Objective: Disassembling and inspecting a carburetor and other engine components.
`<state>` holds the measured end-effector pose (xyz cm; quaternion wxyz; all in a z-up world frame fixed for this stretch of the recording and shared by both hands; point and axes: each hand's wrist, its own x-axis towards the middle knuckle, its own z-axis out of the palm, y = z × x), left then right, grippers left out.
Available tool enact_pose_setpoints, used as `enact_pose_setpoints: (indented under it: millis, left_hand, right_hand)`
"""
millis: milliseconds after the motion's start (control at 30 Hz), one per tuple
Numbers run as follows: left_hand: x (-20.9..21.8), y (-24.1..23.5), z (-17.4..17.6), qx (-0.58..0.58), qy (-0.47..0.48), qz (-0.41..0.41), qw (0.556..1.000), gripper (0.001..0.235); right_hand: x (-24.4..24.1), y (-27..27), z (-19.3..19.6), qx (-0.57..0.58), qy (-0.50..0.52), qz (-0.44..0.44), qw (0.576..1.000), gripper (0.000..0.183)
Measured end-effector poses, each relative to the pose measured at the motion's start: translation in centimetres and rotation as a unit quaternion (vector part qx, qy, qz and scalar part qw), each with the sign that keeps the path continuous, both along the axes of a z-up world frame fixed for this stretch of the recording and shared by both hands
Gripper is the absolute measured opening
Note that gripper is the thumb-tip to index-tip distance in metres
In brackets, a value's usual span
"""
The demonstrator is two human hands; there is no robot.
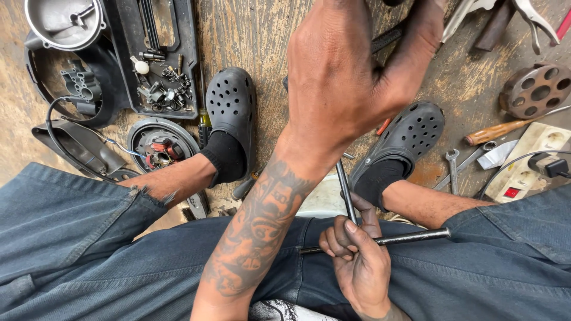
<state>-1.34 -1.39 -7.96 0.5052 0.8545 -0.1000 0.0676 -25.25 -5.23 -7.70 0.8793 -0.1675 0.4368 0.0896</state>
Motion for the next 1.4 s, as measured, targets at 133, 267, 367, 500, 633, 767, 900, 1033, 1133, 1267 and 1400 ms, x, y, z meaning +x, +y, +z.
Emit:
enact_pose_setpoints:
  millis: [133, 267, 367, 500, 633, 767, 900, 1033, 1133, 1267, 1400]
  left_hand:
    - [0.4, 0.0, 0.4, -0.013, 0.007, 0.005, 1.000, 0.024]
    - [0.0, 0.0, 0.6, -0.014, 0.015, 0.007, 1.000, 0.031]
    - [0.0, 0.0, 0.8, -0.049, 0.029, 0.006, 0.998, 0.030]
    - [0.4, 0.6, 0.9, -0.095, 0.046, -0.030, 0.994, 0.025]
    - [0.6, 1.7, 0.7, -0.042, 0.038, -0.068, 0.996, 0.028]
    - [0.6, 3.1, 1.7, -0.010, 0.040, -0.090, 0.995, 0.024]
    - [0.3, 5.6, 1.3, 0.090, 0.082, -0.133, 0.984, 0.067]
    - [0.5, 7.7, 3.6, 0.157, 0.082, -0.164, 0.970, 0.072]
    - [0.1, 7.9, 6.2, 0.121, 0.049, -0.185, 0.974, 0.038]
    - [-1.5, 7.6, 6.4, 0.073, 0.136, -0.192, 0.969, 0.041]
    - [-2.6, 6.5, 5.2, -0.041, 0.226, -0.203, 0.952, 0.046]
  right_hand:
    - [0.0, -0.1, 0.0, -0.004, 0.001, -0.001, 1.000, 0.051]
    - [-0.1, 0.0, 0.0, -0.001, -0.003, -0.003, 1.000, 0.050]
    - [-0.1, 0.0, 0.0, 0.001, 0.002, -0.004, 1.000, 0.050]
    - [0.1, 0.1, 0.3, -0.021, 0.001, 0.005, 1.000, 0.051]
    - [-0.3, -0.3, 0.4, -0.071, -0.008, -0.002, 0.997, 0.049]
    - [-0.5, -0.6, 1.1, -0.146, -0.052, -0.024, 0.988, 0.050]
    - [-1.5, -0.8, 1.3, -0.196, -0.099, -0.048, 0.974, 0.048]
    - [-2.6, -0.6, 1.4, -0.247, -0.136, -0.054, 0.958, 0.046]
    - [-3.3, -0.1, 1.5, -0.267, -0.174, -0.061, 0.946, 0.043]
    - [-4.1, 0.6, 1.3, -0.323, -0.197, -0.062, 0.924, 0.040]
    - [-4.7, 1.0, 1.1, -0.391, -0.225, -0.049, 0.891, 0.040]
